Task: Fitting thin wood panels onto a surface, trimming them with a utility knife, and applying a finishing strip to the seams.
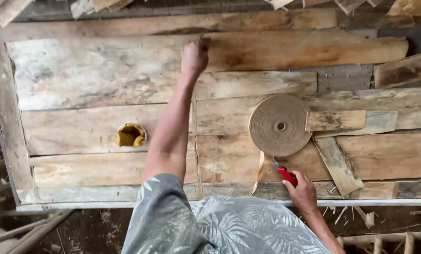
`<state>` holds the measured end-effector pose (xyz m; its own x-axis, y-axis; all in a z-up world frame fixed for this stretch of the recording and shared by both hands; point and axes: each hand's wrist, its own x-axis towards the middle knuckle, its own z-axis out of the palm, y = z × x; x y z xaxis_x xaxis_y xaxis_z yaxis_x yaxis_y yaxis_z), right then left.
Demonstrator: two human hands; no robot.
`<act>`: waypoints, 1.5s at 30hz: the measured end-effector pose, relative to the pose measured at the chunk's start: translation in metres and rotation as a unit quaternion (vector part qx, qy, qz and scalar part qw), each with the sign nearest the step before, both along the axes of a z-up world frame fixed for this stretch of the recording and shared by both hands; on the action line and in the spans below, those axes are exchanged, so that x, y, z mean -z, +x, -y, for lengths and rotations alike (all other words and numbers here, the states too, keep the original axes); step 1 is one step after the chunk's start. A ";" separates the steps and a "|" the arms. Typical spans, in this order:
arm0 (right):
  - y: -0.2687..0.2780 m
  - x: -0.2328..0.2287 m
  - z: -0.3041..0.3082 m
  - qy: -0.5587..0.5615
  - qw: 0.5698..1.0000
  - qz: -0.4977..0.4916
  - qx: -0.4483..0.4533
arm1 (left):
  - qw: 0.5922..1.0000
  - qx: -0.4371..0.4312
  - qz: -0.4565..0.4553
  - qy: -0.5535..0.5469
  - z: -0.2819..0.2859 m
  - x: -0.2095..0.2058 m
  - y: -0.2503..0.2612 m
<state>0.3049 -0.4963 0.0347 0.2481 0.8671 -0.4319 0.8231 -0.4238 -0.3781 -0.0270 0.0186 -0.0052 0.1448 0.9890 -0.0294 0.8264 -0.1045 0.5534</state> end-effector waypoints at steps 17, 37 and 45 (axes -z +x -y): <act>0.016 0.010 0.024 0.093 0.994 0.027 -0.047 | 0.966 -0.053 0.211 0.140 0.243 -0.074 -0.005; 0.071 0.014 0.012 0.153 0.987 -0.003 -0.042 | 0.905 -0.017 0.096 -0.414 0.408 -0.026 0.103; 0.064 -0.005 0.016 0.127 0.990 -0.063 0.000 | 0.744 -0.135 0.406 -0.513 0.396 -0.063 0.040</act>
<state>0.3690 -0.5121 0.0397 0.2056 0.9518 -0.2275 0.7630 -0.3015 -0.5718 0.0131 -0.3773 0.0578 0.3273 0.5025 -0.8002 0.0909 0.8262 0.5559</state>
